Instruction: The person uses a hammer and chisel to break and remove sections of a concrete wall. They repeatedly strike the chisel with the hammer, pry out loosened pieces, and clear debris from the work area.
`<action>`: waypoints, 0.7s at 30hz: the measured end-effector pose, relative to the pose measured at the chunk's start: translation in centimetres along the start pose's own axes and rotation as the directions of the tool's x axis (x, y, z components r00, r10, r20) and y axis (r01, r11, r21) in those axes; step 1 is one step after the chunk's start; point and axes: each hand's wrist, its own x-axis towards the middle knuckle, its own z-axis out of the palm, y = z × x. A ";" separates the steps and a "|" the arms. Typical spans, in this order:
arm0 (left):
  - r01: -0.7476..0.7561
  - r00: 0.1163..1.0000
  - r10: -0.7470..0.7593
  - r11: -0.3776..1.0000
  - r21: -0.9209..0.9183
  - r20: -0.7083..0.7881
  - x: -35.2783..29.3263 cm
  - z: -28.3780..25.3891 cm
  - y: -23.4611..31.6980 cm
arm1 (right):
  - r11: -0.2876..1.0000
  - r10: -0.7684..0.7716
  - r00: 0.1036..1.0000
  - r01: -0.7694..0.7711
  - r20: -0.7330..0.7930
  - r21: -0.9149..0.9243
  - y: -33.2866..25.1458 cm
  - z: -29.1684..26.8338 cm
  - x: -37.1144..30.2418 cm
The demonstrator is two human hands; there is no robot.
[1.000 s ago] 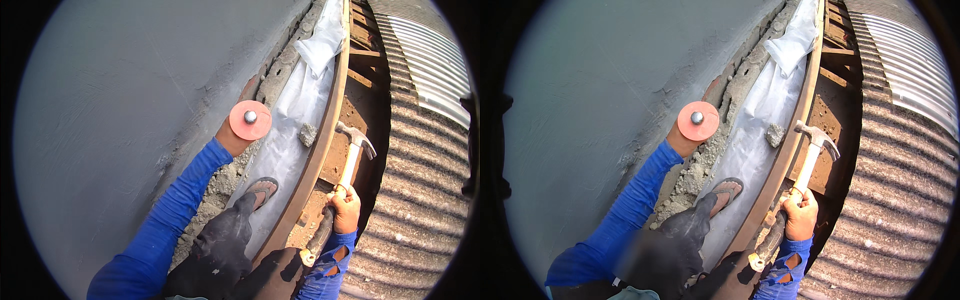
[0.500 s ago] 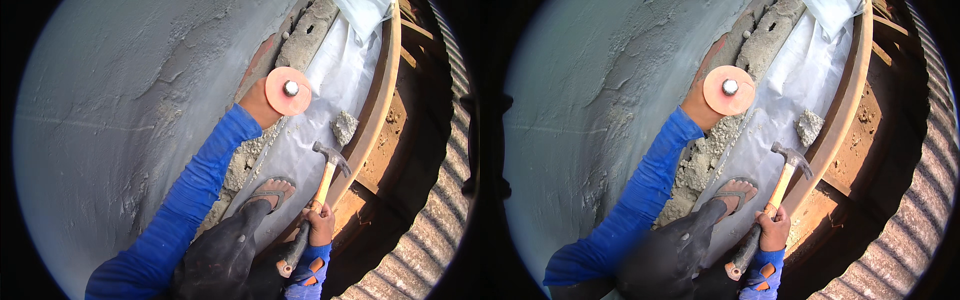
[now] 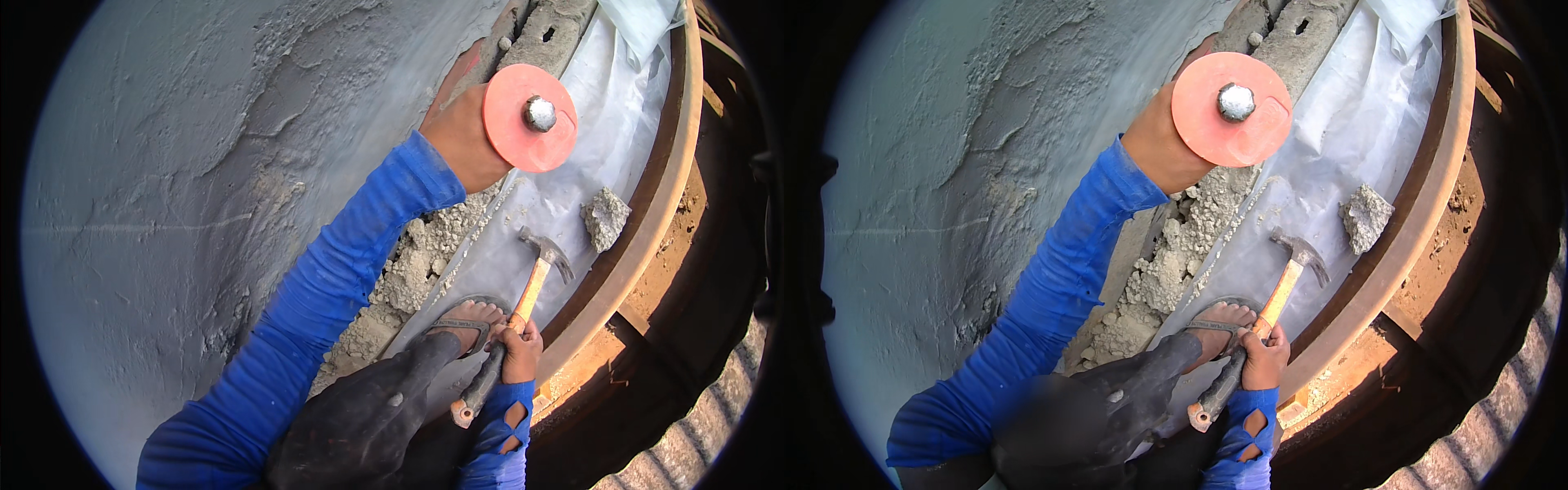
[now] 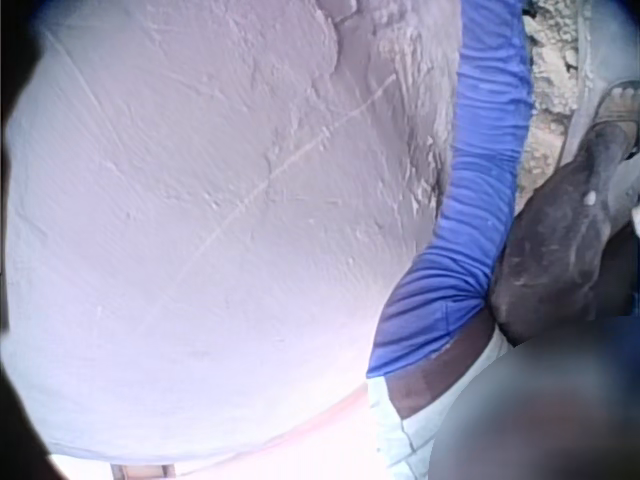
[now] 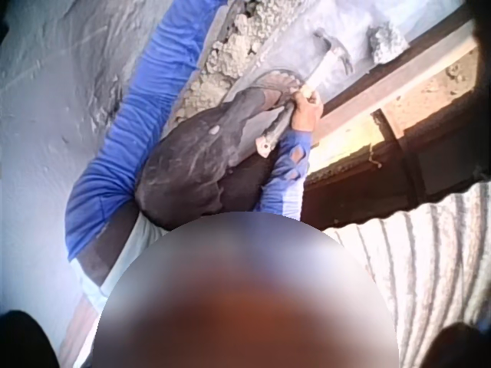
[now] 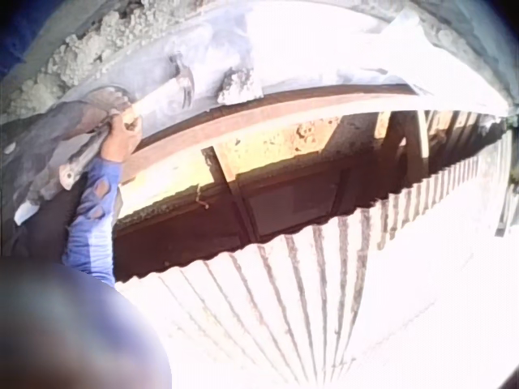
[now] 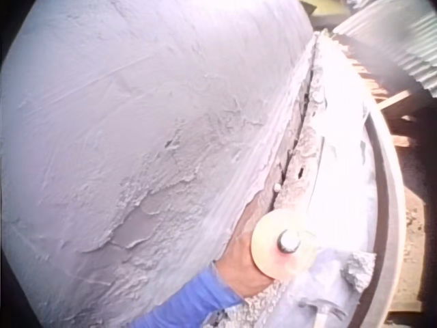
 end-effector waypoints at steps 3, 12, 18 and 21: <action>0.130 0.982 -0.131 0.991 -0.019 -0.134 -1.9 -0.4 1.1 | 1.000 0.004 1.000 -0.005 0.006 0.028 1.3 -0.2 0.8; 0.191 0.973 -0.140 0.936 0.295 -0.186 -3.7 -1.7 1.1 | 0.940 0.164 0.984 -0.179 0.074 0.289 1.7 1.9 1.4; 0.179 0.975 -0.111 0.906 0.383 -0.193 -3.3 -2.1 2.2 | 0.917 0.187 0.977 -0.209 0.098 0.339 0.9 2.2 1.0; 0.144 0.980 -0.083 0.925 0.353 -0.182 -2.1 -1.9 2.7 | 0.950 0.171 0.982 -0.185 0.074 0.253 1.6 2.1 1.7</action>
